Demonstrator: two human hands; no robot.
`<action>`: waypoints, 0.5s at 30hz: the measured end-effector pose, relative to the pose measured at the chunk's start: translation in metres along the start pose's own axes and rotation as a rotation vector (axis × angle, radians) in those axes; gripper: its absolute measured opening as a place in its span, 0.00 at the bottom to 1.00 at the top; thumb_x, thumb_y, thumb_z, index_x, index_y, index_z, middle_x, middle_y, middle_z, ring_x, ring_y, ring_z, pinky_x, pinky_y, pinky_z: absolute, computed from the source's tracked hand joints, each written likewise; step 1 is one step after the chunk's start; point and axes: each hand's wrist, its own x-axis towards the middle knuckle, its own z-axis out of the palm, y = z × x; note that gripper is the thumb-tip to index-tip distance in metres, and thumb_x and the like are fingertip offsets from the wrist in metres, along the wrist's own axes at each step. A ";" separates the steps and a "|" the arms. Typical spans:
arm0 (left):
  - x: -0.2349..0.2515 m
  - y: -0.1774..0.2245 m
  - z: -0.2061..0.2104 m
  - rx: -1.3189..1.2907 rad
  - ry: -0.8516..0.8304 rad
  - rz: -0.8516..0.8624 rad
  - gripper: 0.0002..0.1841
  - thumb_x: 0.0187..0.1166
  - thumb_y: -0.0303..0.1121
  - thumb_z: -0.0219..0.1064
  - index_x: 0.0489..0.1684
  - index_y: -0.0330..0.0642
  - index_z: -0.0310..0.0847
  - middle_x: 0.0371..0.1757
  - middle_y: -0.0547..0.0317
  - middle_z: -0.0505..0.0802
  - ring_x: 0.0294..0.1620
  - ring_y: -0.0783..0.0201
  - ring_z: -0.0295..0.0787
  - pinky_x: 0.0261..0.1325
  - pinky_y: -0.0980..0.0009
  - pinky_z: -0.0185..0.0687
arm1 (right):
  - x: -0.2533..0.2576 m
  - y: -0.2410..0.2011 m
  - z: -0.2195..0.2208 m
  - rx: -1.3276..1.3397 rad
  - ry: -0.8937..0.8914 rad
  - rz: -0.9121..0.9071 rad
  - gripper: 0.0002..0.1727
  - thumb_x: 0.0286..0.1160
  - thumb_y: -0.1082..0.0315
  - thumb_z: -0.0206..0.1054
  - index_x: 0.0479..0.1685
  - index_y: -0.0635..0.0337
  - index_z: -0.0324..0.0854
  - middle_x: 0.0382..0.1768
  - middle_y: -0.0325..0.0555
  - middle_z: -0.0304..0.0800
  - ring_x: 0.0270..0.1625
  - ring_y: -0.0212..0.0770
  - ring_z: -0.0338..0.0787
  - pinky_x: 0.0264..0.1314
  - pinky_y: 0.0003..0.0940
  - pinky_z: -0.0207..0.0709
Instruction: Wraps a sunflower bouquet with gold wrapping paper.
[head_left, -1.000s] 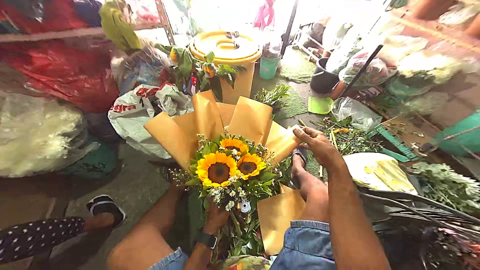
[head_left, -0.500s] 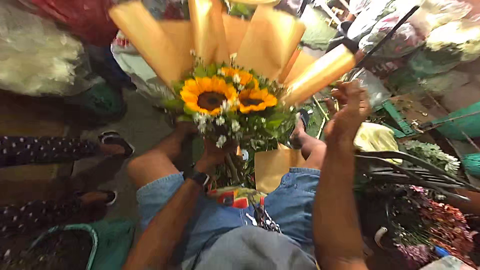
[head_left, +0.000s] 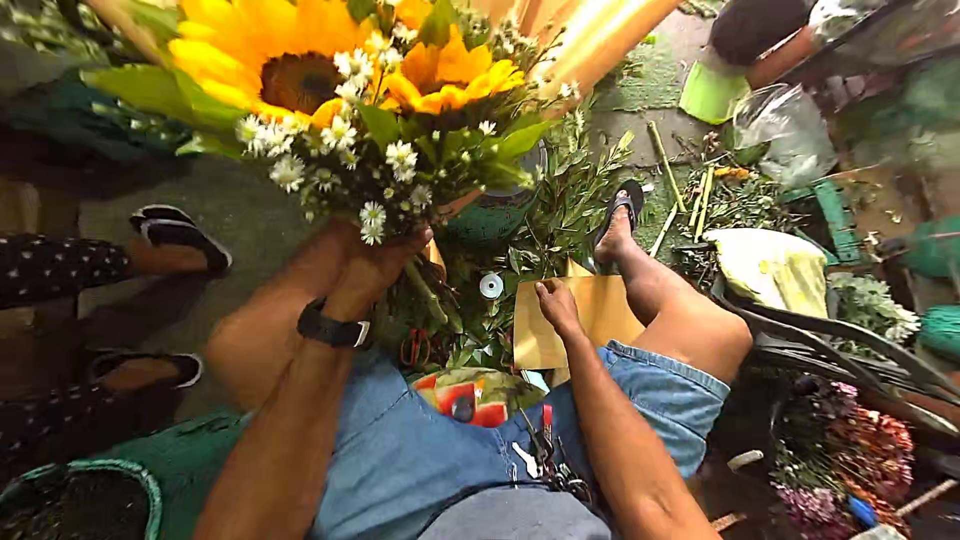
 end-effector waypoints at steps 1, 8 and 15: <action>0.005 -0.004 0.004 -0.036 0.023 -0.032 0.26 0.70 0.41 0.81 0.67 0.47 0.82 0.57 0.61 0.92 0.55 0.70 0.89 0.60 0.63 0.88 | 0.014 -0.005 0.003 0.019 -0.017 0.002 0.21 0.89 0.56 0.58 0.64 0.62 0.84 0.58 0.57 0.91 0.63 0.53 0.89 0.71 0.55 0.78; 0.025 -0.023 0.018 0.170 -0.042 -0.155 0.25 0.69 0.40 0.81 0.58 0.32 0.85 0.49 0.47 0.93 0.53 0.61 0.91 0.62 0.56 0.85 | 0.108 -0.028 0.081 0.506 -0.008 0.413 0.30 0.85 0.48 0.64 0.70 0.66 0.77 0.60 0.61 0.85 0.56 0.53 0.86 0.58 0.52 0.79; 0.034 -0.003 0.035 0.104 -0.111 -0.209 0.22 0.61 0.34 0.85 0.51 0.34 0.86 0.43 0.57 0.93 0.46 0.72 0.90 0.57 0.69 0.87 | 0.089 -0.058 0.062 0.733 0.362 0.029 0.16 0.90 0.68 0.57 0.64 0.73 0.77 0.46 0.59 0.87 0.42 0.46 0.88 0.48 0.42 0.86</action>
